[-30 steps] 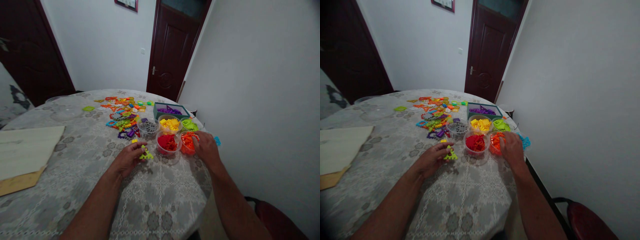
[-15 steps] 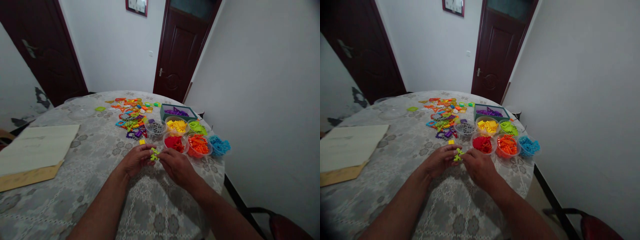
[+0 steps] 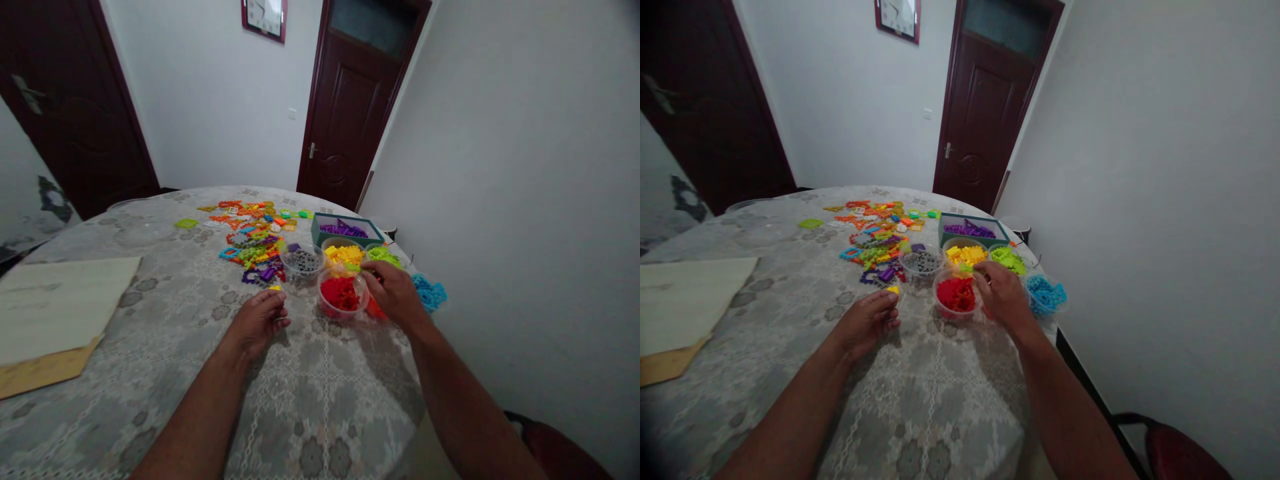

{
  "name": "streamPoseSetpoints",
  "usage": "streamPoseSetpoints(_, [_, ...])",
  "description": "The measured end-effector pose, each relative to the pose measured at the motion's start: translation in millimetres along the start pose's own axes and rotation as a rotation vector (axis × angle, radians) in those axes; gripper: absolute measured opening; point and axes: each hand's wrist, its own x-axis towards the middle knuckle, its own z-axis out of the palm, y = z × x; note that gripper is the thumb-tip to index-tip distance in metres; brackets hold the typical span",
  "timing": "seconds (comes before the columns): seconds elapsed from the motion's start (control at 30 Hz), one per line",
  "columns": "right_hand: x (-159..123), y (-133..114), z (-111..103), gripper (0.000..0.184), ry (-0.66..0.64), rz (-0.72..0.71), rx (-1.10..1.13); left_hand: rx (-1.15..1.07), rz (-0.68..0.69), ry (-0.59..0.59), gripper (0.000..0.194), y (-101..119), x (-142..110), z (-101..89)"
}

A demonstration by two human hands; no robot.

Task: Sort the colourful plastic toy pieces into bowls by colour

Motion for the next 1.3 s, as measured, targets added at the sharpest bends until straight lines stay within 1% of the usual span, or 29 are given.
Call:
streamPoseSetpoints(0.07, [16.5,26.7,-5.9,0.023,0.081,0.159,-0.199,-0.012,0.024,0.049,0.022,1.0,0.8,0.2])
streamPoseSetpoints(0.13, [32.1,49.8,-10.4,0.028,0.099,0.337,-0.398,-0.014,0.040,0.078,0.022,1.3,1.4,0.4])
streamPoseSetpoints(0.2, [45.6,67.1,-13.3,0.032,0.062,0.499,-0.558,-0.001,0.051,0.095,0.021,0.9,2.4,0.2])
streamPoseSetpoints(0.27, [56.5,79.1,-14.8,0.035,0.008,0.607,-0.648,0.016,0.062,0.103,0.021,0.1,4.0,-0.4])
streamPoseSetpoints(0.33, [65.1,87.2,-15.2,0.036,-0.036,0.662,-0.676,0.025,0.070,0.105,0.022,-0.6,5.6,-1.4])
streamPoseSetpoints(0.43, [73.5,94.6,-15.9,0.034,-0.070,0.695,-0.675,0.026,0.070,0.100,0.025,-1.2,7.1,-2.6])
streamPoseSetpoints(0.5, [75.1,95.2,-17.0,0.034,-0.083,0.699,-0.678,0.027,0.074,0.099,0.028,-1.3,7.1,-3.0])
streamPoseSetpoints(0.57, [71.4,89.6,-17.7,0.034,-0.082,0.688,-0.685,0.039,0.090,0.100,0.030,-1.3,6.9,-3.0])
streamPoseSetpoints(0.63, [59.5,74.3,-15.7,0.034,-0.044,0.631,-0.681,0.060,0.127,0.106,0.033,-1.4,7.1,-3.1])
streamPoseSetpoints(0.67, [49.7,62.3,-12.8,0.033,-0.010,0.568,-0.657,0.074,0.148,0.115,0.034,-1.5,7.5,-3.3])
streamPoseSetpoints(0.7, [37.5,47.1,-8.1,0.032,0.027,0.477,-0.616,0.088,0.170,0.129,0.035,-1.7,8.3,-3.7])
streamPoseSetpoints(0.73, [23.2,29.3,-1.6,0.030,0.062,0.354,-0.544,0.102,0.190,0.148,0.036,-2.1,9.3,-4.3])
streamPoseSetpoints(0.77, [7.7,9.3,6.8,0.028,0.049,0.198,-0.444,0.117,0.209,0.172,0.036,-2.5,10.5,-5.1])
streamPoseSetpoints(0.8, [-8.0,-11.9,17.1,0.026,0.009,0.034,-0.337,0.133,0.229,0.197,0.037,-2.8,11.7,-6.0])
streamPoseSetpoints(0.87, [-35.7,-53.2,41.3,0.022,-0.177,-0.309,-0.126,0.160,0.272,0.249,0.037,-3.4,13.6,-8.1])
streamPoseSetpoints(0.9, [-46.0,-70.9,54.3,0.018,-0.267,-0.420,-0.067,0.169,0.299,0.276,0.036,-3.4,14.1,-9.2])
streamPoseSetpoints(0.93, [-53.4,-85.6,67.4,0.015,-0.340,-0.495,-0.038,0.179,0.327,0.303,0.035,-3.4,14.3,-10.3])
streamPoseSetpoints(1.0, [-60.1,-104.5,92.6,0.013,-0.441,-0.579,-0.011,0.212,0.380,0.353,0.033,-3.0,14.1,-12.9])
streamPoseSetpoints(1.07, [-59.4,-111.1,116.0,0.011,-0.472,-0.600,0.015,0.261,0.425,0.404,0.031,-2.6,14.2,-16.5])
streamPoseSetpoints(1.13, [-57.1,-110.0,136.1,0.008,-0.448,-0.586,0.076,0.307,0.472,0.456,0.030,-2.5,14.8,-21.1])
streamPoseSetpoints(1.2, [-57.3,-105.9,150.5,0.010,-0.408,-0.559,0.161,0.359,0.517,0.505,0.028,-2.6,15.1,-25.9])
streamPoseSetpoints(1.3, [-63.1,-99.0,159.4,0.013,-0.381,-0.503,0.268,0.467,0.581,0.597,0.026,-2.2,13.4,-30.7])
